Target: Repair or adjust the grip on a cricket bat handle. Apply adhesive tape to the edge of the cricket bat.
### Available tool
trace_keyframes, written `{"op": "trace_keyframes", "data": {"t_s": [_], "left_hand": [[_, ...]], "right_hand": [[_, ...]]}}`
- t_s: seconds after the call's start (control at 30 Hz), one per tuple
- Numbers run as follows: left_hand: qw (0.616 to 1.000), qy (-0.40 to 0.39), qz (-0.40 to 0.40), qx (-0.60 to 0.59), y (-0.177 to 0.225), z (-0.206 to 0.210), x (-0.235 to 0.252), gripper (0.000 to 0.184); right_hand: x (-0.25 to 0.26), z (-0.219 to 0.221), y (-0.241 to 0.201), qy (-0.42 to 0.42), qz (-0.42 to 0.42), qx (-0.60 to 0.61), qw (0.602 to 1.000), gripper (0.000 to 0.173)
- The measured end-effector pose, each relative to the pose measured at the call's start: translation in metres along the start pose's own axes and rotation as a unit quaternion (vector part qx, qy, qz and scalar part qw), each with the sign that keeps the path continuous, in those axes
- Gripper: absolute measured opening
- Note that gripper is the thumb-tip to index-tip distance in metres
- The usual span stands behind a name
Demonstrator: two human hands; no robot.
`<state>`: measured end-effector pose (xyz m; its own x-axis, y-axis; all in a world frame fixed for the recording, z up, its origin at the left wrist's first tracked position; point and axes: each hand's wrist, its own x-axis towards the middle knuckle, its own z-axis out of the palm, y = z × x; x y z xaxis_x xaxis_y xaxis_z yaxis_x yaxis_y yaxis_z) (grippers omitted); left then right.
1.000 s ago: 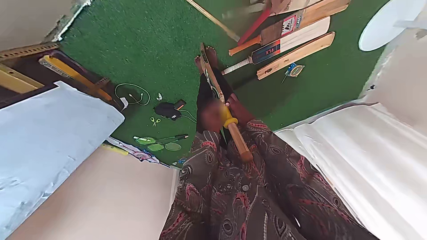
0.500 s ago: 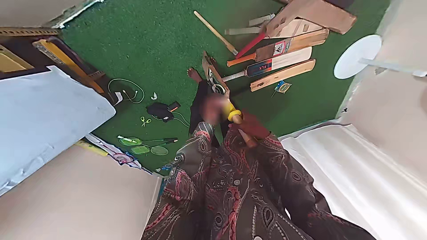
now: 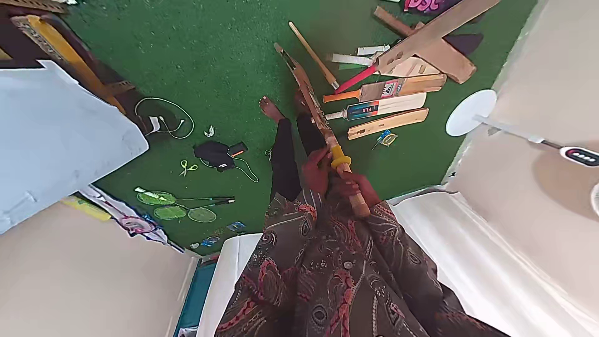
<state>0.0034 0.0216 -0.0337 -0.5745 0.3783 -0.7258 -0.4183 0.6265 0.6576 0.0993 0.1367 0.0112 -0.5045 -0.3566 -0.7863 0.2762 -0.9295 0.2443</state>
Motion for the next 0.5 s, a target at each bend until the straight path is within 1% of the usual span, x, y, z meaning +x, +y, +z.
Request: {"op": "trace_keyframes", "data": {"t_s": [0.07,0.13,0.2,0.23,0.3,0.33,0.37,0.4,0.43,0.47,0.5], "left_hand": [[1.0,0.007,0.021,0.02,-0.001,-0.008,0.001,0.028],[0.998,0.001,0.029,0.056,-0.003,-0.017,0.006,0.029],[0.996,-0.015,0.023,0.083,-0.005,-0.031,0.015,0.027],[0.997,-0.018,0.009,0.077,-0.005,-0.038,0.021,0.025],[0.999,-0.012,-0.017,0.042,-0.003,-0.048,0.029,0.021],[0.999,-0.009,-0.023,0.024,-0.003,-0.053,0.033,0.021],[1.0,-0.008,-0.022,0.01,-0.004,-0.057,0.037,0.02],[1.0,-0.01,-0.019,0.001,-0.008,-0.06,0.042,0.02],[1.0,-0.018,-0.021,-0.009,-0.014,-0.06,0.048,0.019],[0.999,-0.033,-0.023,-0.023,-0.022,-0.057,0.054,0.02],[0.998,-0.051,-0.02,-0.039,-0.03,-0.052,0.058,0.02]], "right_hand": [[0.011,-0.001,0.006,0.001,0.003,0.005,1.0,0.011],[0.023,0.005,0.008,0.043,0.004,-0.032,0.999,0.012],[0.034,0.023,0.009,0.133,0.006,-0.119,0.984,0.018],[0.038,0.034,0.009,0.179,0.003,-0.141,0.974,0.022],[0.041,0.047,0.006,0.2,0.002,-0.165,0.966,0.033],[0.041,0.052,0.003,0.207,-0.001,-0.203,0.957,0.037],[0.042,0.059,0.001,0.237,-0.011,-0.271,0.933,0.039],[0.043,0.068,0.0,0.29,-0.028,-0.355,0.888,0.043],[0.044,0.074,-0.001,0.33,-0.041,-0.432,0.838,0.055],[0.046,0.075,-0.004,0.354,-0.054,-0.493,0.793,0.075],[0.049,0.073,-0.006,0.359,-0.086,-0.545,0.753,0.087]]}}
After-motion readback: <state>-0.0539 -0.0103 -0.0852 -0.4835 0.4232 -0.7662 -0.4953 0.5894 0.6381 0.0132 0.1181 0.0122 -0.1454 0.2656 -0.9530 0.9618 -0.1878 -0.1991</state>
